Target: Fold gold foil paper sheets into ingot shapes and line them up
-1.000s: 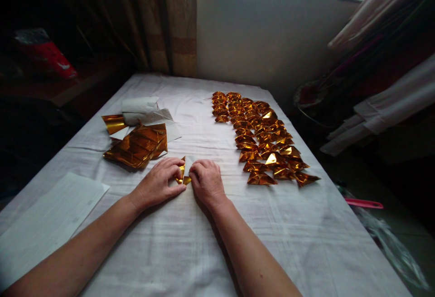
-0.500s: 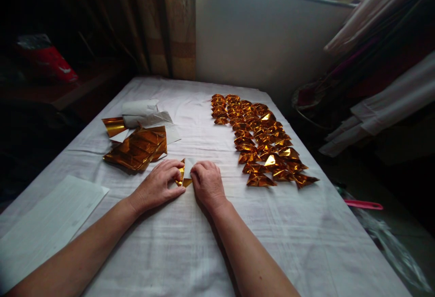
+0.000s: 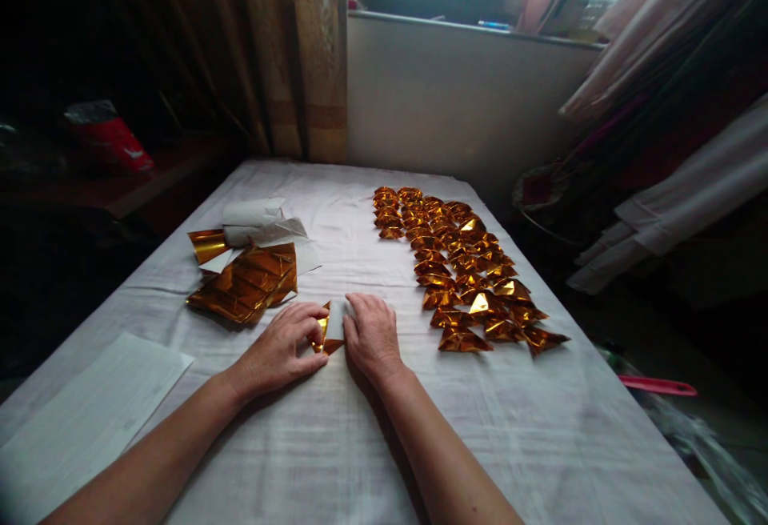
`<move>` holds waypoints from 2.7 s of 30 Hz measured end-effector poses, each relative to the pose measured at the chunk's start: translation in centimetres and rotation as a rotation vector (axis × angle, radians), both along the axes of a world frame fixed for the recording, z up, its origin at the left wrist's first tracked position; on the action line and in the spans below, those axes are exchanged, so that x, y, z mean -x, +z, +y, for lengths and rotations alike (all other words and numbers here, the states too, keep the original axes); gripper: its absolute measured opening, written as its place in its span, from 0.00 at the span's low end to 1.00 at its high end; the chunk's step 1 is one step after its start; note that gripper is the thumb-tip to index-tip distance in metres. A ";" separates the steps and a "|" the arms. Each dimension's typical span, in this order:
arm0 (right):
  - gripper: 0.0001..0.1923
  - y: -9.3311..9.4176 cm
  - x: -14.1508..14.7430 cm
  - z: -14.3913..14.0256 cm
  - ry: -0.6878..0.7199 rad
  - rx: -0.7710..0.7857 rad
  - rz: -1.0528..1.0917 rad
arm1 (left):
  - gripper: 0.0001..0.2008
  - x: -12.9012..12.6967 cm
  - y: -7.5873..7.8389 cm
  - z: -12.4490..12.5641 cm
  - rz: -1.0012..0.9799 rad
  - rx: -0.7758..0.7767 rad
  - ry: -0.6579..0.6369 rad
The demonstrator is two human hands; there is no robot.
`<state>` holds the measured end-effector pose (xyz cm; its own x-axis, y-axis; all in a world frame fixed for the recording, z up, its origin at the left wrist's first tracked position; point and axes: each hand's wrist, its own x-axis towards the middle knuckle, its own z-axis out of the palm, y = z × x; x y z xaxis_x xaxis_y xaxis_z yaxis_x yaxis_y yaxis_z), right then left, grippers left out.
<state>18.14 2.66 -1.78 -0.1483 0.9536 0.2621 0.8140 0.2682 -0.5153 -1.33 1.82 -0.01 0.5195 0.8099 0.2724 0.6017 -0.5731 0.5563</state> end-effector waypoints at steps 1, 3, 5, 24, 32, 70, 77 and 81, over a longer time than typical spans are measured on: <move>0.17 0.3 0.0 0.3 0.012 0.013 -0.004 | 0.08 0.0 0.0 0.1 0.000 0.005 -0.005; 0.15 1.1 0.1 1.0 0.026 0.050 -0.019 | 0.08 0.2 0.0 0.2 0.005 0.012 -0.020; 0.12 1.9 0.3 1.5 0.006 0.114 -0.039 | 0.08 0.4 0.0 0.3 0.011 0.017 -0.034; 0.09 4.7 0.5 2.1 -0.120 0.373 -0.258 | 0.10 1.2 0.2 0.4 0.094 0.083 -0.101; 0.06 3.3 -1.0 1.6 -0.079 0.337 -0.100 | 0.28 1.2 -0.7 0.4 0.125 -0.039 -0.104; 0.06 0.4 -4.9 -0.5 0.375 -0.059 0.175 | 0.04 -1.4 -0.6 -1.1 0.284 -0.367 0.116; 0.07 0.0 -4.5 -0.3 0.247 -0.044 0.178 | 0.06 -1.5 -0.8 -1.2 0.317 -0.366 0.108; 0.05 -0.2 -4.1 -0.3 0.222 -0.070 0.131 | 0.05 -1.5 -0.9 -1.2 0.310 -0.349 0.104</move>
